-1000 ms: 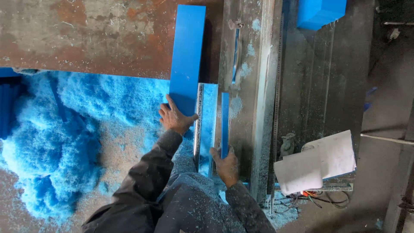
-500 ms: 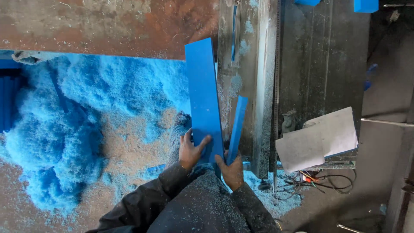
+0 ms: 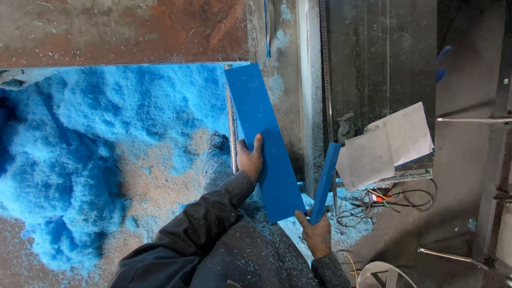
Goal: Cutting blue plastic or foam sheets using a table saw and a safety push stick.
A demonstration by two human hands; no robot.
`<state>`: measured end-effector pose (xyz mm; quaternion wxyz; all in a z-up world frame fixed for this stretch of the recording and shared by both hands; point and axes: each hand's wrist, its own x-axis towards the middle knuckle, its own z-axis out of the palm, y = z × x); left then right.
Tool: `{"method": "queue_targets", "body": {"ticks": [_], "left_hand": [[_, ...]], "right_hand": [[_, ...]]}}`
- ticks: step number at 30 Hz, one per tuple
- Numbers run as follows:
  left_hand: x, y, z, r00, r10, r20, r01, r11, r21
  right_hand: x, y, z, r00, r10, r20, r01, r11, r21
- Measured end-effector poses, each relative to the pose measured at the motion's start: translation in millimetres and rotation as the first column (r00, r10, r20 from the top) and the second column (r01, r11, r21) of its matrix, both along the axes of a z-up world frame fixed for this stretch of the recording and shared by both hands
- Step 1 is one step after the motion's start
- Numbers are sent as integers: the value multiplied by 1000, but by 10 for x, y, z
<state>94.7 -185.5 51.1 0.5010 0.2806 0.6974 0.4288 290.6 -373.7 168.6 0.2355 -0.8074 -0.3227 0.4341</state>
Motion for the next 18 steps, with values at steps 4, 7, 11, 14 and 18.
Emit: {"method": "queue_targets", "body": {"ticks": [4,7,11,14,18], "left_hand": [[239,132,9,986,-45,-162,41,999,-28],[371,160,-78,984,-80,-160,69,995,-71],[565,207,-413,974,-120,-195,124,992,10],[669,247,-557,957,-130,-261,127,992,-27],[776,394,-480,935,-206,-287,176,976,-128]], "right_hand": [[12,-242,-143,989,9,150,-21,997,79],[49,-356,-235,981,-1,194,-15,997,77],[153,-452,-288,999,-45,30,47,998,-36],[221,-475,-271,999,43,25,-42,999,-10],[208,-379,-164,989,126,70,-123,991,-55]]}}
